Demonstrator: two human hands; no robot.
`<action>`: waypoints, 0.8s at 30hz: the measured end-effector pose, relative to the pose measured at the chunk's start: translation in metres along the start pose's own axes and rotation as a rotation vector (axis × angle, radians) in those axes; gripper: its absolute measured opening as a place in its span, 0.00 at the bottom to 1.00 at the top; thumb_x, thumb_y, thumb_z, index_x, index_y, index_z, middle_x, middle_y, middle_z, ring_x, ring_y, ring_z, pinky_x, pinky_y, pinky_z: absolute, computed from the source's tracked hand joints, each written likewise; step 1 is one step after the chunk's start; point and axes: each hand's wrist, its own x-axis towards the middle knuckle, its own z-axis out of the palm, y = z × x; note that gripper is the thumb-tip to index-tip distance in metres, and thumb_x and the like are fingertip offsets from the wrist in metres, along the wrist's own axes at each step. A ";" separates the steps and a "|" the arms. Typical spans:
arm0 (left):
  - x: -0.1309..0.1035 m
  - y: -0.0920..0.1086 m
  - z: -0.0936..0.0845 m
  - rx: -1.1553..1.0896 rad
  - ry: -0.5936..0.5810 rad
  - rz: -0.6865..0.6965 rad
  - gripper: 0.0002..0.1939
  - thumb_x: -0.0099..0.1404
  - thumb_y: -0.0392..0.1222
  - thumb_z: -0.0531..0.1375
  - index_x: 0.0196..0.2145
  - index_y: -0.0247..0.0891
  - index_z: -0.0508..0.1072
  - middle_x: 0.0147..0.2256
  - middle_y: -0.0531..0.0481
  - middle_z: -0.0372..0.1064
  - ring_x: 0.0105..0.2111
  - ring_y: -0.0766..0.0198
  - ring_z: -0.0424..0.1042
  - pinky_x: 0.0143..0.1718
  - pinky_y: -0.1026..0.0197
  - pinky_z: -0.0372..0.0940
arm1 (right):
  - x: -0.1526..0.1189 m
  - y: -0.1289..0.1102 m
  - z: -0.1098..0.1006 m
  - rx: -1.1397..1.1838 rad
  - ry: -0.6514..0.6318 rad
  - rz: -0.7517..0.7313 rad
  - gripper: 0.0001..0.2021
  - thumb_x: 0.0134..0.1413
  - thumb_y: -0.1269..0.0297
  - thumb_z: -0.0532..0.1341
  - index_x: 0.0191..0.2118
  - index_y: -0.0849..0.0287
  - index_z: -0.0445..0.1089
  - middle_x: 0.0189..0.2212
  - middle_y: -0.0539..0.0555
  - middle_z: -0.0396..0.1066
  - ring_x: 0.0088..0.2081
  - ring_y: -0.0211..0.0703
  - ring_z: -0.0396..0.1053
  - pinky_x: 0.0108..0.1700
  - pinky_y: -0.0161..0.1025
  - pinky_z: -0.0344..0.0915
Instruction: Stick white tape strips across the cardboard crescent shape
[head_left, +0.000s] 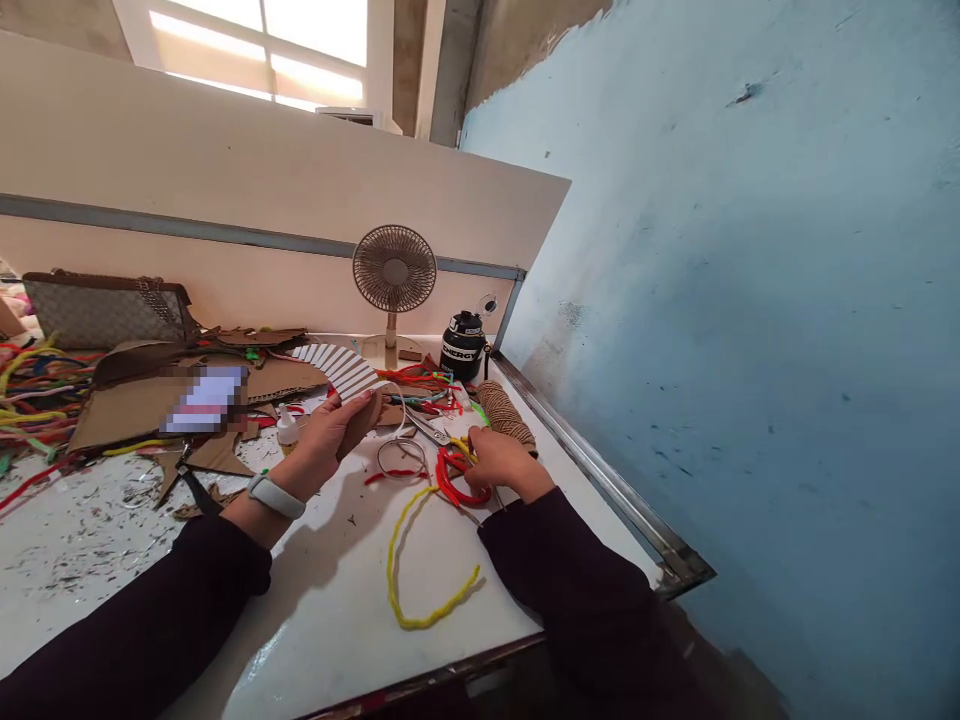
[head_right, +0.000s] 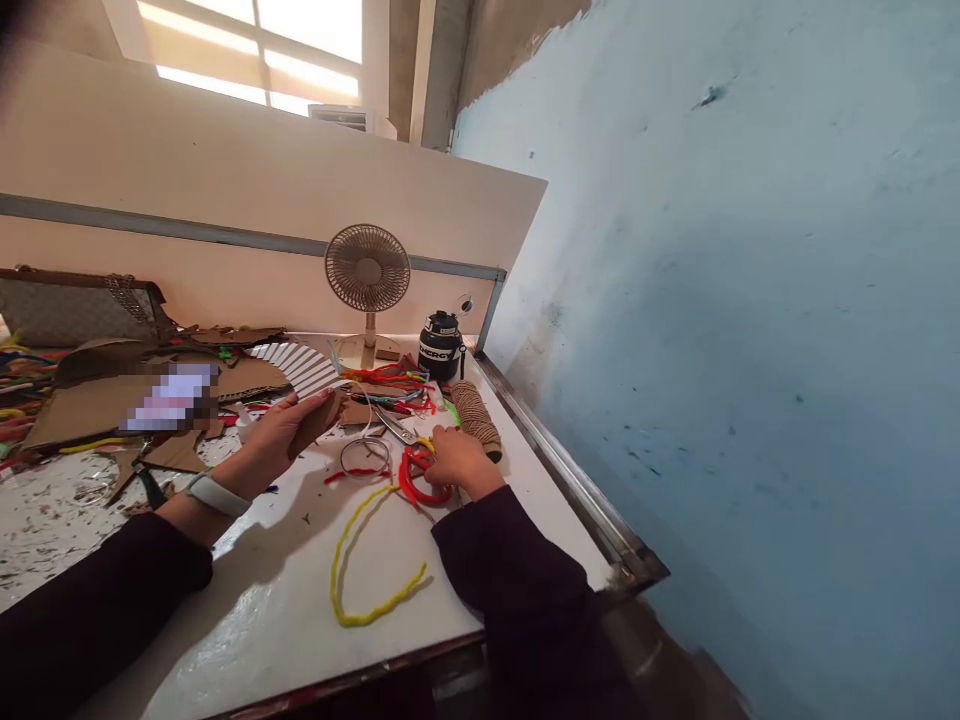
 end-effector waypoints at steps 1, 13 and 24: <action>-0.001 0.000 0.000 0.004 0.008 0.002 0.09 0.54 0.33 0.67 0.35 0.35 0.76 0.33 0.47 0.79 0.31 0.64 0.78 0.33 0.67 0.72 | 0.001 -0.001 0.001 -0.014 -0.004 0.009 0.27 0.33 0.68 0.67 0.46 0.63 0.66 0.47 0.65 0.70 0.46 0.58 0.70 0.37 0.39 0.61; -0.003 -0.005 0.004 0.010 0.085 0.020 0.12 0.49 0.33 0.70 0.32 0.36 0.74 0.29 0.52 0.77 0.27 0.68 0.75 0.26 0.70 0.68 | 0.009 0.014 -0.002 0.036 -0.066 0.051 0.21 0.40 0.60 0.65 0.41 0.67 0.70 0.40 0.66 0.73 0.41 0.55 0.72 0.33 0.38 0.59; 0.001 -0.003 -0.003 -0.009 0.035 0.004 0.08 0.55 0.36 0.66 0.34 0.33 0.73 0.31 0.45 0.78 0.26 0.64 0.76 0.26 0.67 0.70 | 0.024 0.023 0.001 0.612 -0.123 -0.018 0.12 0.45 0.56 0.59 0.19 0.58 0.61 0.16 0.50 0.63 0.22 0.39 0.62 0.25 0.35 0.57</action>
